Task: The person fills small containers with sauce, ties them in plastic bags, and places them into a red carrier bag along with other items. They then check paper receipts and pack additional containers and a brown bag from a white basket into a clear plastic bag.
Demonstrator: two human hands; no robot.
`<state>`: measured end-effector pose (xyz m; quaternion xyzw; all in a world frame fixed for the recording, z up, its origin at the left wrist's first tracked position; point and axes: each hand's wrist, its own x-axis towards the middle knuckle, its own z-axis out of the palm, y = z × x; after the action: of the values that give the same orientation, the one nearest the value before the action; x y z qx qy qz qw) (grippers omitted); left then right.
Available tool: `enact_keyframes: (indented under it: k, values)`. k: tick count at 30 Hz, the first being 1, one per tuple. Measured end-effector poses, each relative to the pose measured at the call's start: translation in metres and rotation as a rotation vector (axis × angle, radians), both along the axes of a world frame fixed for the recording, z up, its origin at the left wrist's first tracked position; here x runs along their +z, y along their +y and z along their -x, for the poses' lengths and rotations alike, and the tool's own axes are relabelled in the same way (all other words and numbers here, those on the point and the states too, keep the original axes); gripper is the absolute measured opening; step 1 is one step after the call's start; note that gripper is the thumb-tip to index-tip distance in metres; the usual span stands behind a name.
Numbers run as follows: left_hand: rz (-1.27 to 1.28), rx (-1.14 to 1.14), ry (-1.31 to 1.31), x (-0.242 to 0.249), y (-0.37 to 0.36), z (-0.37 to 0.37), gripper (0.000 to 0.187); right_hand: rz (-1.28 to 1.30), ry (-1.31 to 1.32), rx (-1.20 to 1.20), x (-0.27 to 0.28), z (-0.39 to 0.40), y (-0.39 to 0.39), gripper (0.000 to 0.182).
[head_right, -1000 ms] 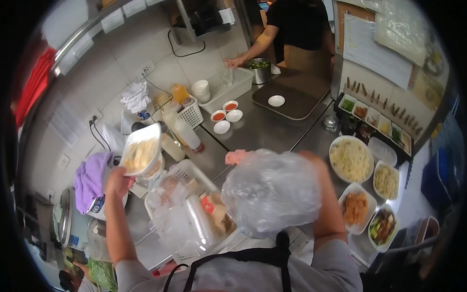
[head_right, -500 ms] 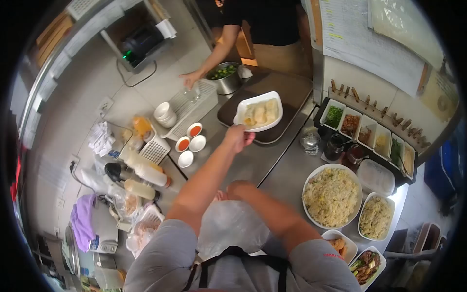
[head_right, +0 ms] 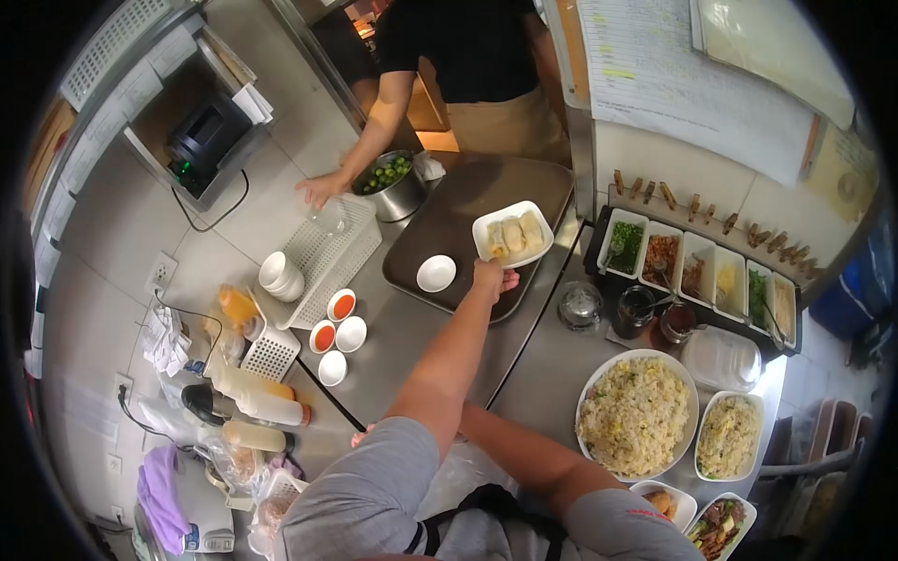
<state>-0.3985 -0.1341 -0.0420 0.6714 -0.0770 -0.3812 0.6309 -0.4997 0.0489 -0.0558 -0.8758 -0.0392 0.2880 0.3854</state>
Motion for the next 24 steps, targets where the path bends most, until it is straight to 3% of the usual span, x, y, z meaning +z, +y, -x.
enact_keyframes:
  k: [2, 7, 10, 11, 13, 14, 15, 16, 17, 18, 22, 24]
  values:
    - [-0.011, -0.113, 0.076, 0.004, 0.01, -0.013, 0.027, -0.015, 0.019, 0.018, 0.0, -0.008, 0.003, 0.023]
    - [-0.209, -0.372, 0.019, 0.026, 0.039, -0.042, 0.049, -0.016, 0.096, 0.079, 0.004, -0.03, 0.007, 0.019]
    - [-0.326, -0.813, -0.131, 0.118, 0.059, -0.066, 0.042, -0.021, 0.199, 0.138, 0.005, -0.033, 0.006, 0.016]
    - [-0.096, -0.845, -0.202, 0.166, 0.075, -0.082, 0.035, -0.022, 0.241, 0.163, 0.005, -0.033, 0.004, 0.015]
    - [0.149, -0.681, -0.491, 0.252, 0.093, -0.127, 0.025, -0.004, 0.211, 0.264, 0.001, -0.034, 0.002, 0.014]
    - [0.112, -0.538, -0.896, 0.303, 0.108, -0.146, 0.02, 0.012, 0.148, 0.35, -0.004, -0.035, 0.001, 0.009]
    - [0.285, -0.396, -1.003, 0.344, 0.12, -0.184, 0.019, -0.001, 0.176, 0.301, -0.004, -0.036, 0.0, 0.011]
    - [0.392, -0.094, -0.772, 0.381, 0.129, -0.224, 0.024, -0.017, 0.206, 0.253, -0.002, -0.035, 0.001, 0.014]
    - [0.373, 0.07, -0.894, 0.426, 0.141, -0.249, 0.034, -0.032, 0.235, 0.204, -0.002, -0.035, 0.001, 0.019]
    - [0.373, 0.288, -1.023, 0.453, 0.155, -0.214, 0.047, -0.052, 0.207, 0.193, -0.006, -0.036, 0.002, 0.019]
    - [0.265, 0.31, -1.119, 0.525, 0.181, -0.268, 0.051, -0.091, 0.054, 0.17, -0.042, -0.04, 0.008, 0.016]
    - [0.404, 0.41, -1.092, 0.534, 0.168, -0.276, 0.034, -0.107, 0.061, 0.161, -0.051, -0.042, 0.008, 0.015]
